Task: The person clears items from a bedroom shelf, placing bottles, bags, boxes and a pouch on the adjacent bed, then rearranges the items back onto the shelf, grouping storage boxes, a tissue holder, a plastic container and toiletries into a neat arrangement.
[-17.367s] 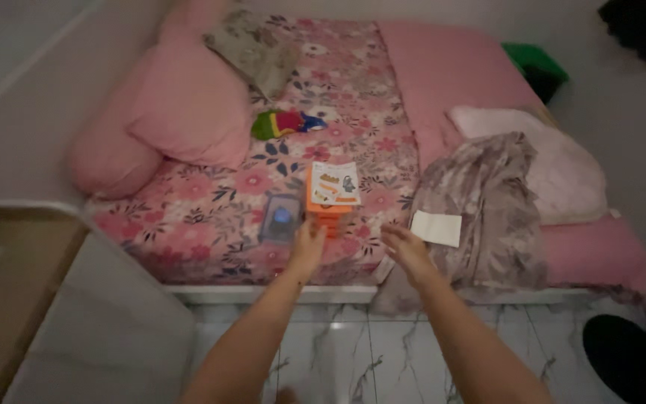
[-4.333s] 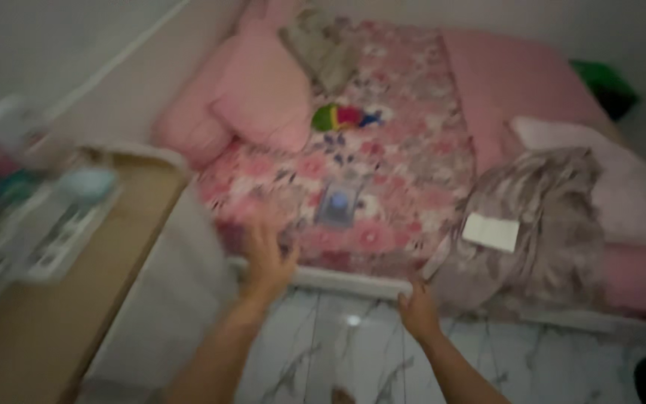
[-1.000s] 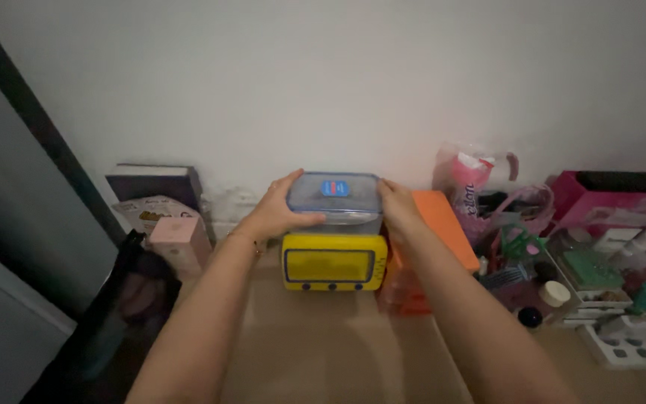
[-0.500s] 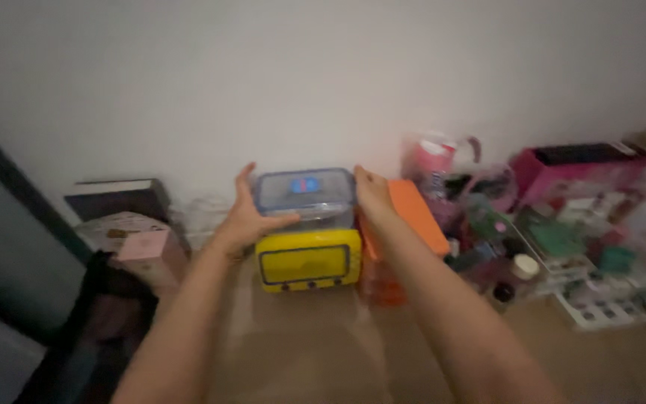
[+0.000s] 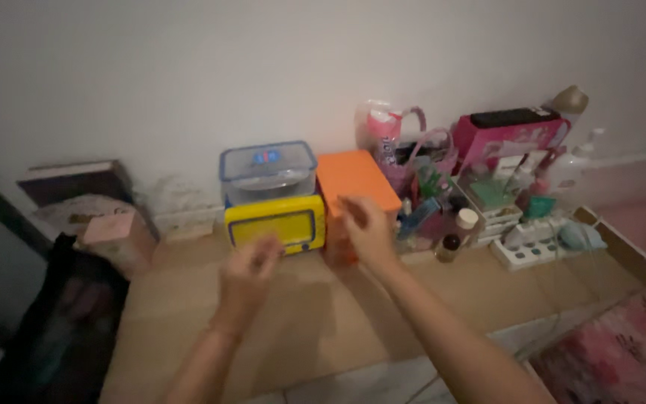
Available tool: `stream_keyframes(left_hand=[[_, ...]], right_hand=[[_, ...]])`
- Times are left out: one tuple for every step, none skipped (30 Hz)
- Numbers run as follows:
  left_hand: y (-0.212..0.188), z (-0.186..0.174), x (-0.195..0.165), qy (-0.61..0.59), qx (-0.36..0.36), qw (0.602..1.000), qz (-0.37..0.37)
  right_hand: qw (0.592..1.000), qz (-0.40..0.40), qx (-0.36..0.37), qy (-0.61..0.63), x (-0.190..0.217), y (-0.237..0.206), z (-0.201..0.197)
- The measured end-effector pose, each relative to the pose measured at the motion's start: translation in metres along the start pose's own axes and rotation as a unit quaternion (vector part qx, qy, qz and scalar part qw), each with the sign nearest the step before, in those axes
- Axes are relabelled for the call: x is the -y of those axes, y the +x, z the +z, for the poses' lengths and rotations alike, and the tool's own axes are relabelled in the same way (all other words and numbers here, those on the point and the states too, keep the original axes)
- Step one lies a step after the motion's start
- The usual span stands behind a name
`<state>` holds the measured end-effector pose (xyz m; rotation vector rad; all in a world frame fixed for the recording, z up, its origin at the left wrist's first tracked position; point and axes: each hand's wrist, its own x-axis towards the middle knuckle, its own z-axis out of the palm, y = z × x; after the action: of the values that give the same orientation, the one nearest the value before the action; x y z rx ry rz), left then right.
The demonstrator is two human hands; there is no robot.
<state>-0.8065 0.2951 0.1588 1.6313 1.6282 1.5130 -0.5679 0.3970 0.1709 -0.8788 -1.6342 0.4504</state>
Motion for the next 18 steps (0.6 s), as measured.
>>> stream_keyframes(left_hand=[[-0.017,0.008,0.002,0.08,0.041,0.995,0.033],[-0.031,0.016,0.004,0.159,0.082,0.982,0.064],[-0.043,0.021,0.008,0.162,0.101,0.978,0.081],[-0.055,0.028,0.01,0.163,0.118,0.975,0.098],[-0.066,0.035,0.013,0.165,0.135,0.97,0.113],[-0.074,0.041,0.016,0.21,0.123,0.963,0.114],[-0.076,0.047,0.019,0.254,0.109,0.954,0.118],[-0.079,0.053,0.022,0.298,0.094,0.942,0.123],[-0.082,0.056,0.026,0.321,0.095,0.936,0.109],[-0.086,0.059,0.03,0.342,0.098,0.93,0.09],[-0.09,0.06,0.034,0.363,0.098,0.924,0.074],[-0.094,0.06,0.039,0.356,0.104,0.926,0.068],[-0.099,0.059,0.045,0.349,0.11,0.928,0.062],[-0.105,0.057,0.05,0.342,0.119,0.931,0.054],[-0.11,0.055,0.055,0.343,0.119,0.931,0.048],[-0.114,0.053,0.059,0.344,0.118,0.931,0.044],[-0.117,0.051,0.063,0.344,0.116,0.931,0.041],[-0.119,0.051,0.066,0.339,0.112,0.933,0.052]], right_hand=[[0.999,-0.023,-0.005,-0.045,0.007,-0.018,-0.002],[0.996,-0.061,0.009,-0.071,0.014,-0.036,-0.004],[0.99,-0.099,0.023,-0.096,0.021,-0.053,-0.004],[0.982,-0.138,0.038,-0.12,0.027,-0.067,-0.005],[0.986,-0.094,0.067,-0.122,0.031,-0.081,-0.004],[0.986,-0.049,0.096,-0.123,0.035,-0.096,-0.002],[0.984,-0.007,0.124,-0.125,0.035,-0.104,0.0],[0.978,-0.024,0.136,-0.156,0.033,-0.109,0.002],[0.97,-0.038,0.149,-0.186,0.031,-0.117,0.003],[0.961,-0.05,0.165,-0.215,0.028,-0.129,0.003],[0.95,-0.042,0.18,-0.253,0.023,-0.137,0.002],[0.937,-0.038,0.191,-0.29,0.016,-0.142,0.002],[0.923,-0.033,0.201,-0.327,0.009,-0.148,0.001],[0.926,-0.044,0.192,-0.322,0.003,-0.156,-0.002],[0.929,-0.053,0.182,-0.318,-0.004,-0.163,-0.006],[0.931,-0.065,0.17,-0.315,-0.011,-0.168,-0.009],[0.931,-0.027,0.179,-0.317,-0.017,-0.173,-0.012],[0.929,0.011,0.187,-0.32,-0.023,-0.176,-0.015]])
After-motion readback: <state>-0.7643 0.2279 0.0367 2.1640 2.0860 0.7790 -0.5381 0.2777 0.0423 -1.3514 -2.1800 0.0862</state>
